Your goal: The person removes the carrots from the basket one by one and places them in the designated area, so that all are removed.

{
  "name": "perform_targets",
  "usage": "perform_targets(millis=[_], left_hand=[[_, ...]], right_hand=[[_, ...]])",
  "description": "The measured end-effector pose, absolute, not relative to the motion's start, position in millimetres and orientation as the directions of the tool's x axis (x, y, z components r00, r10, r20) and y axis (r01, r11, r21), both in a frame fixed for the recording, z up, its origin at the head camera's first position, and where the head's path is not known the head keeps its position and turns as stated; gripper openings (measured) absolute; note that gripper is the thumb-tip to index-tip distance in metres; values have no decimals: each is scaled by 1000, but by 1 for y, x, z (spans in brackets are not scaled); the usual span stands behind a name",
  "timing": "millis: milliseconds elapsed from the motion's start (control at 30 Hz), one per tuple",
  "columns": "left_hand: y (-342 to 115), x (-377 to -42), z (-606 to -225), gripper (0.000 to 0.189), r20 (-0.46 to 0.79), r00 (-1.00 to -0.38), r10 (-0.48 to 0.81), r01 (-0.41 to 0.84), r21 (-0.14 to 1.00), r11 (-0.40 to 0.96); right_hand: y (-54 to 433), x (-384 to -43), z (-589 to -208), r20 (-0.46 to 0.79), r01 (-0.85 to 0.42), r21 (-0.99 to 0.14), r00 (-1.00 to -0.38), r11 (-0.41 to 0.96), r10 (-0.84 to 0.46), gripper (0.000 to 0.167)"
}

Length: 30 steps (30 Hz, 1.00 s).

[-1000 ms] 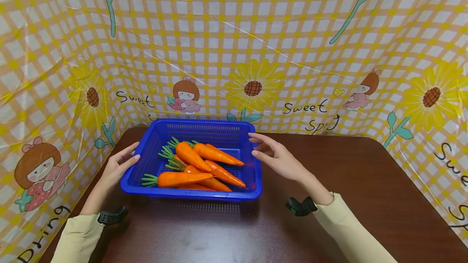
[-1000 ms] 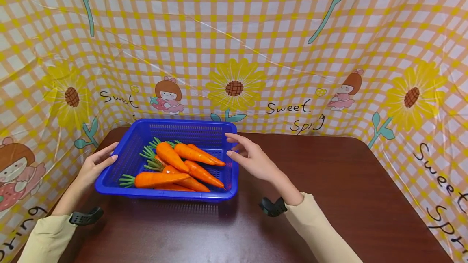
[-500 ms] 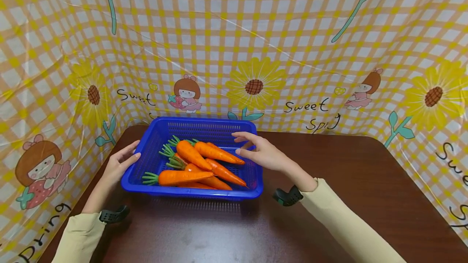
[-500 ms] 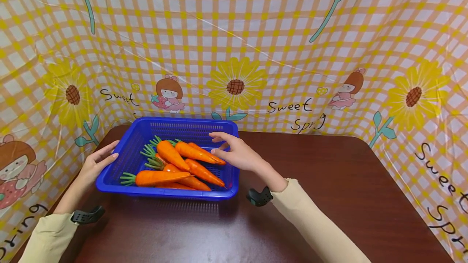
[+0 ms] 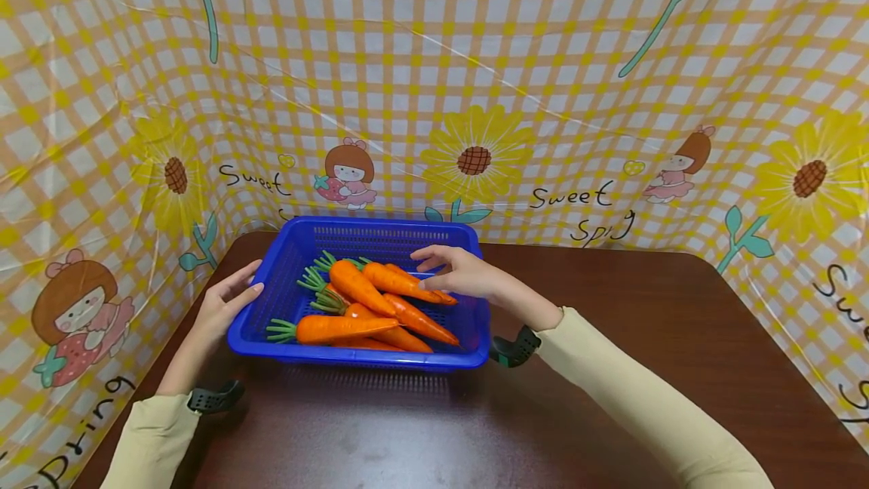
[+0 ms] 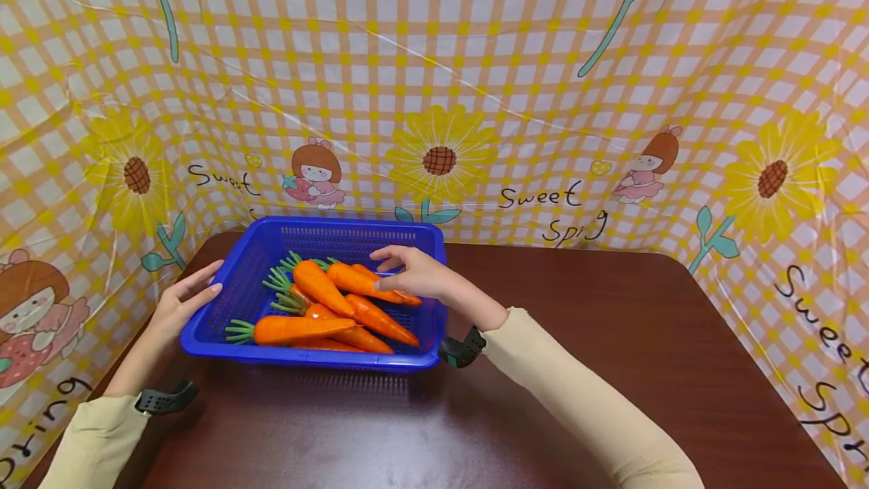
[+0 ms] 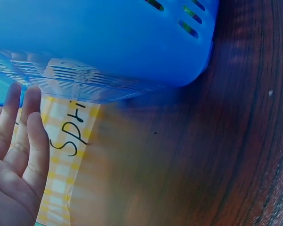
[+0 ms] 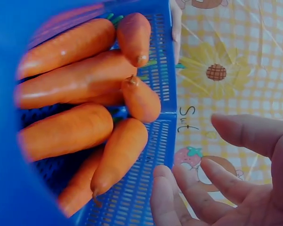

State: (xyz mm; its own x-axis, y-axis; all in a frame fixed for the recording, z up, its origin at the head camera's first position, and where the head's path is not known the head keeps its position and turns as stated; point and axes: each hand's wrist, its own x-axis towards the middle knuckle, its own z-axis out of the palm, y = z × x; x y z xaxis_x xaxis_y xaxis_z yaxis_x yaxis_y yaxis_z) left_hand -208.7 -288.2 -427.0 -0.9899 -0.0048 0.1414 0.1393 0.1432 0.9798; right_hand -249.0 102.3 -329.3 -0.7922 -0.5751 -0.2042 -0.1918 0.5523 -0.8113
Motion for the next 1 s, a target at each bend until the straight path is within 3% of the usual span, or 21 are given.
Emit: perform_targets(millis=[467, 1000], left_hand=[[-288, -210, -428, 55, 146, -989, 3, 145, 983, 116], [-289, -212, -429, 55, 140, -990, 3, 139, 982, 125]], right_hand=[[83, -269, -317, -358, -26, -829, -741, 558, -568, 59], [55, -291, -320, -432, 52, -825, -699, 562, -570, 67]])
